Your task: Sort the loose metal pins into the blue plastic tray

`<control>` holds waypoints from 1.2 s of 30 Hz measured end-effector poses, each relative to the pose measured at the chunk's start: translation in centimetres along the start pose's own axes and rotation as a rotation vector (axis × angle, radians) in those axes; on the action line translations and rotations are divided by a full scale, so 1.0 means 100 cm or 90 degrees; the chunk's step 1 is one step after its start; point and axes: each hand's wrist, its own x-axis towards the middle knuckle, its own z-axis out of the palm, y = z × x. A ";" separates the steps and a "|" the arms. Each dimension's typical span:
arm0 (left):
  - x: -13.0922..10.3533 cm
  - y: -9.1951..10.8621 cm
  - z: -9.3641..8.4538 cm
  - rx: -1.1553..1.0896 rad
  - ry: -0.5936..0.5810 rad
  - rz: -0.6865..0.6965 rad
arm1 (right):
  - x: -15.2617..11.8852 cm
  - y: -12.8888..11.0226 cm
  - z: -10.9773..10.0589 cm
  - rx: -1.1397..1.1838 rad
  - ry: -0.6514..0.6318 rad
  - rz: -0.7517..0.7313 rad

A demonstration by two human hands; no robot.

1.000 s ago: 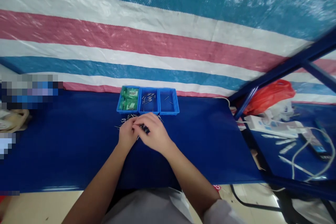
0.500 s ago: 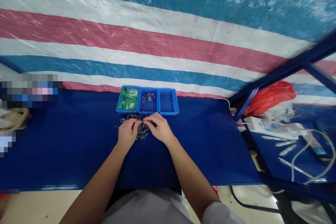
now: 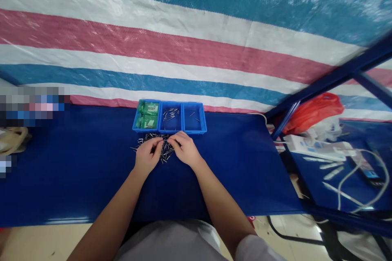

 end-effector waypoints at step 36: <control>0.002 0.001 -0.003 0.036 0.003 0.023 | -0.004 -0.002 0.006 0.015 0.053 -0.045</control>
